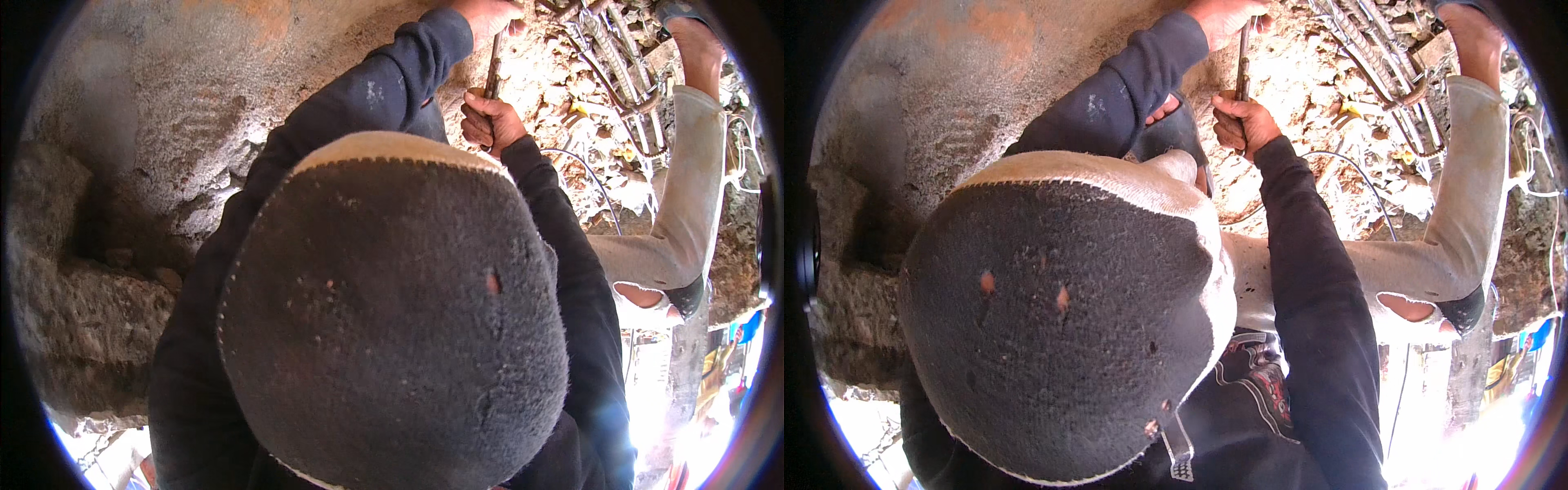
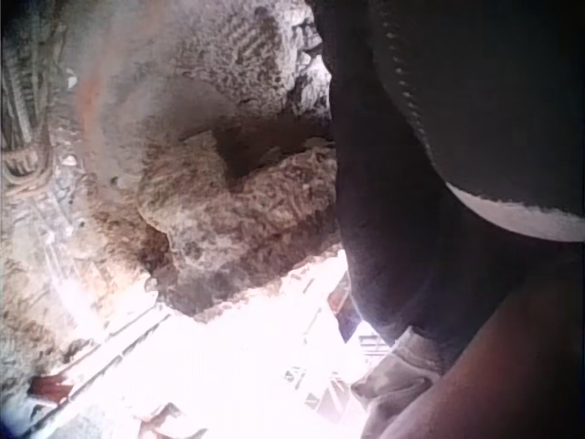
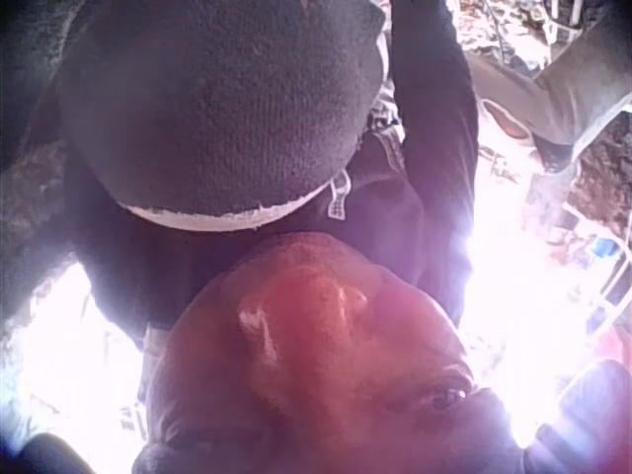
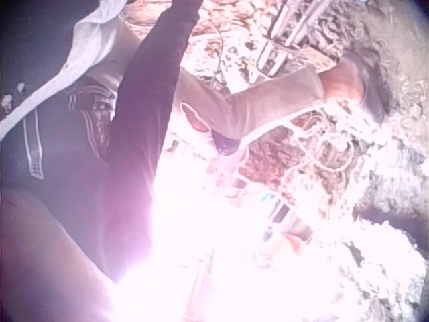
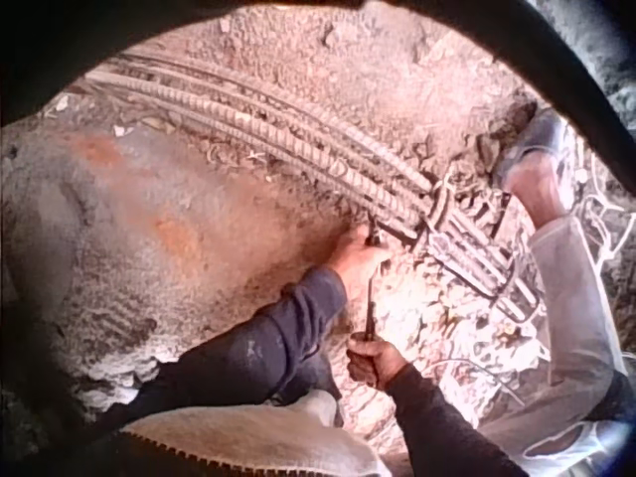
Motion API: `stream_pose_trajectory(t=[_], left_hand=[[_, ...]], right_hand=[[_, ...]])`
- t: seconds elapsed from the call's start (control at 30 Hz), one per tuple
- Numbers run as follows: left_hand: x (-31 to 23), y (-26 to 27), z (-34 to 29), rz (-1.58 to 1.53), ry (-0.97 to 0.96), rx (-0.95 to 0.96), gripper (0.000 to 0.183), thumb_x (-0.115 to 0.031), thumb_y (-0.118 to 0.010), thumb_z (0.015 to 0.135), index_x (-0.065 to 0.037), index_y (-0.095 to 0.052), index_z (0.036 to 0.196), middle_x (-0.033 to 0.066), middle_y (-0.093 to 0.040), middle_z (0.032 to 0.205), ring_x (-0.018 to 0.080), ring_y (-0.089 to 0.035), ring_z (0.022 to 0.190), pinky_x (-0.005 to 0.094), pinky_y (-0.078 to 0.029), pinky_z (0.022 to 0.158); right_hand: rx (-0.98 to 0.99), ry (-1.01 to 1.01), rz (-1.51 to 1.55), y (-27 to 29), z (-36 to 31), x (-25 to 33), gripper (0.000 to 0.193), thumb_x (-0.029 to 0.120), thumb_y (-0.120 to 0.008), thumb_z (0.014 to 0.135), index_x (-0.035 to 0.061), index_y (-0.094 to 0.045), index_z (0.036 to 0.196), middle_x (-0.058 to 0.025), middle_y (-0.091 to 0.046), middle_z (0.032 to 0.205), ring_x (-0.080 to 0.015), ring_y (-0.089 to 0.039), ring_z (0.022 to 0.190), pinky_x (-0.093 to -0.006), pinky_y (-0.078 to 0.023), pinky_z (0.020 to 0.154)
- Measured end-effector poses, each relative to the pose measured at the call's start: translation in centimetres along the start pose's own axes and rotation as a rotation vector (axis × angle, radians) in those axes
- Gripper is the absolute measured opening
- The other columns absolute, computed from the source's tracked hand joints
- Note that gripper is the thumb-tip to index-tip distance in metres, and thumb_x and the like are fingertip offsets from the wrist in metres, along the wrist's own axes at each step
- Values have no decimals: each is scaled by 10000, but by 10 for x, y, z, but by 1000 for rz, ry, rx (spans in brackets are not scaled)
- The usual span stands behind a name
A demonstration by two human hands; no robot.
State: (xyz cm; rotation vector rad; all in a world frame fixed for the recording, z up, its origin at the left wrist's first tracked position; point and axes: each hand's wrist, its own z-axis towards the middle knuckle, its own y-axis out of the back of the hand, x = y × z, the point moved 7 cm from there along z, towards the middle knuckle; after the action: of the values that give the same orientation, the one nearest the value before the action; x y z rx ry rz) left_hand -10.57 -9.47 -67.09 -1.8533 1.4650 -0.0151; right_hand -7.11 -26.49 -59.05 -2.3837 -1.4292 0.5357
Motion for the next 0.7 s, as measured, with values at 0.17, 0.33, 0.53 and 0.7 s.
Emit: stream_pose_trajectory(t=[0.17, 0.33, 0.53, 0.7], left_hand=[[-1, 1, -4, 149, -114, -86, 80, 1, -651, 858, -3, -627, 934, 72, -636, 727, 147, -584, 579, 315, -465, 501], [6, -1, 1, 2, -83, -70, 40, 15, -624, 884, -13, -628, 913, 73, -649, 742, 155, -608, 603, 307, -470, 492], [10, 6, 3, 6, -124, -149, 25, -9, -642, 889, -19, -627, 906, 86, -669, 782, 150, -634, 636, 308, -479, 489], [-4, -2, -6, 153, -100, -139, 51, -5, -642, 886, -18, -601, 915, 66, -636, 747, 151, -620, 617, 312, -481, 484]], right_hand=[[-194, 140, -92, 5, 3, -3, 377, 371, -641, 968, 123, -456, 753, 35, -387, 565, -68, -349, 441, -277, -303, 436], [-925, 772, -859, 10, -38, 23, 379, 401, -624, 974, 23, -590, 964, -90, -626, 732, -216, -583, 610, -380, -501, 611], [-1130, 700, -1035, 1, -37, 37, 314, 309, -559, 994, 1, -577, 939, -250, -635, 762, -406, -635, 697, -476, -485, 645], [-917, 696, -892, -11, -24, 19, 444, 425, -452, 1039, 21, -554, 883, -114, -593, 639, -262, -589, 552, -405, -460, 539]])
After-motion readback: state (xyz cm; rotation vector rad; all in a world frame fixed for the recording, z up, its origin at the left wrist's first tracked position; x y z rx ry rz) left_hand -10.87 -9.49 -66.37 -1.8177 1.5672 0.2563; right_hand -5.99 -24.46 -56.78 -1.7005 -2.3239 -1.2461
